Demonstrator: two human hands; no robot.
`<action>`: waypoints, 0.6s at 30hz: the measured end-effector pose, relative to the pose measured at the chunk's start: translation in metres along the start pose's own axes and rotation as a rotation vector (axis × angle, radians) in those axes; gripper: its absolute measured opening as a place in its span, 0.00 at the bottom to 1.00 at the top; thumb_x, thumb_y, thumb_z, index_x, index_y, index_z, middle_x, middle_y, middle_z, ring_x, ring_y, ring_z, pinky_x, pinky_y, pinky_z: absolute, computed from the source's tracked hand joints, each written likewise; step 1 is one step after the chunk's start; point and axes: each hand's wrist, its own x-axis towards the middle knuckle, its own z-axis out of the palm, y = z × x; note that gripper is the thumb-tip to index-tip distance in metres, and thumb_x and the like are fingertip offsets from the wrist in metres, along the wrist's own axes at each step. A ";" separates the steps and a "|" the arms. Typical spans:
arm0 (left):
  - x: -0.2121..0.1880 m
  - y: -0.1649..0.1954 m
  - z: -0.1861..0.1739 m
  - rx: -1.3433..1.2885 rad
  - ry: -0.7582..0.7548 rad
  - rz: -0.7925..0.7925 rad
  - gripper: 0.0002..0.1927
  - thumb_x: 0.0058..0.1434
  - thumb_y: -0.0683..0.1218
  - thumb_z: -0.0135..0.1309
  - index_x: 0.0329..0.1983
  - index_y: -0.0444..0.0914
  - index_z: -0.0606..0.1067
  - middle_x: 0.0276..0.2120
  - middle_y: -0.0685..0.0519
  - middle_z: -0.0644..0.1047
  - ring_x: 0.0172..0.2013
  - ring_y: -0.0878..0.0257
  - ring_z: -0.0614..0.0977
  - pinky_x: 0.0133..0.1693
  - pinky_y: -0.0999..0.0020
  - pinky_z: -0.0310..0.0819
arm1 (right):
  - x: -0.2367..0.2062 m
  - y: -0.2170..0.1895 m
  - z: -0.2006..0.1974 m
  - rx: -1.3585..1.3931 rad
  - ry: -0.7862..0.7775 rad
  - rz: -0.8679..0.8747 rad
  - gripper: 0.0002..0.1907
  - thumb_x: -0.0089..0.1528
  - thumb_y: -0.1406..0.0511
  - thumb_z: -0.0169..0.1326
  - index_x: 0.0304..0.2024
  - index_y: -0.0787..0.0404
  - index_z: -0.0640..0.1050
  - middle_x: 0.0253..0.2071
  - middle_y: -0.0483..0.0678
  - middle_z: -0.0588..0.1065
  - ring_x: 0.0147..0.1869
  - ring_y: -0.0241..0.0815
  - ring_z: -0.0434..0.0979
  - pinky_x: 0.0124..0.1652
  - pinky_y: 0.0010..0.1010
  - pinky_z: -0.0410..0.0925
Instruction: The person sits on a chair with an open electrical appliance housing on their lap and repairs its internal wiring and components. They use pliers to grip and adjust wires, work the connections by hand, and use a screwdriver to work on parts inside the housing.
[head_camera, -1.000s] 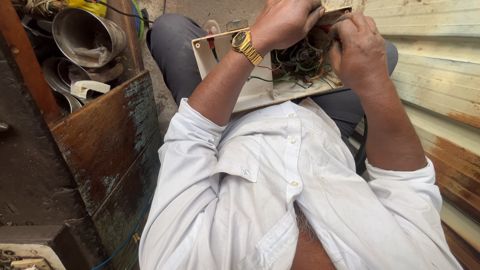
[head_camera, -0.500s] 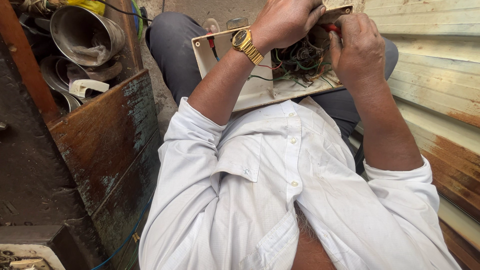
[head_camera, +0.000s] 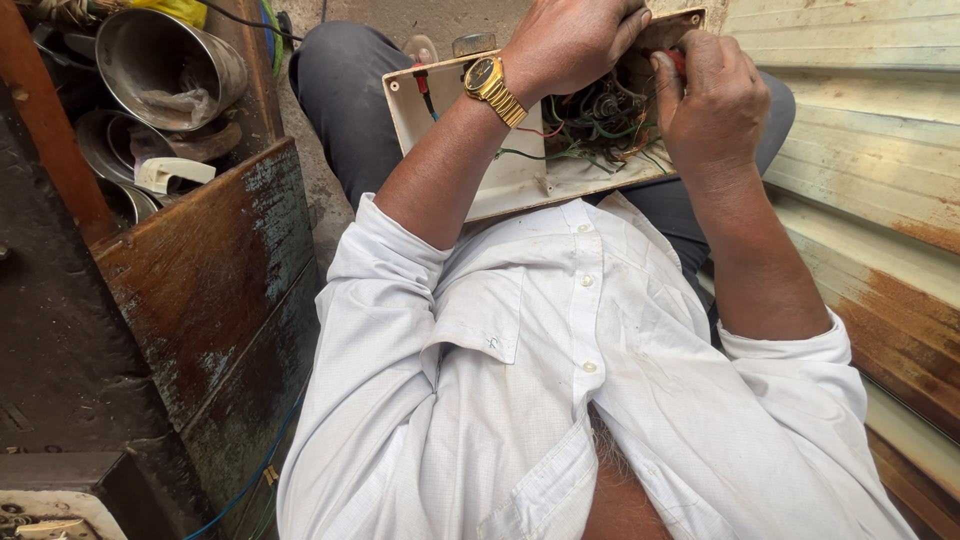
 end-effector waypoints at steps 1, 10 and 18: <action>-0.001 0.000 -0.001 0.004 0.015 0.017 0.15 0.70 0.53 0.52 0.43 0.38 0.82 0.27 0.46 0.83 0.26 0.53 0.84 0.30 0.57 0.78 | 0.000 0.000 0.000 -0.006 -0.007 0.013 0.11 0.74 0.64 0.64 0.46 0.61 0.74 0.39 0.48 0.75 0.40 0.43 0.79 0.37 0.35 0.71; 0.000 0.002 -0.005 -0.001 0.018 0.003 0.15 0.69 0.53 0.52 0.42 0.39 0.82 0.27 0.45 0.82 0.26 0.52 0.84 0.30 0.56 0.78 | -0.005 -0.005 -0.005 0.091 0.017 0.039 0.17 0.68 0.63 0.66 0.51 0.63 0.72 0.42 0.52 0.76 0.43 0.47 0.81 0.38 0.37 0.72; -0.004 0.000 -0.003 0.029 0.010 -0.009 0.15 0.71 0.54 0.51 0.45 0.40 0.81 0.29 0.44 0.83 0.28 0.51 0.85 0.32 0.55 0.79 | -0.023 0.000 -0.010 0.081 0.024 0.010 0.15 0.73 0.67 0.63 0.55 0.61 0.70 0.43 0.50 0.75 0.46 0.47 0.80 0.44 0.39 0.74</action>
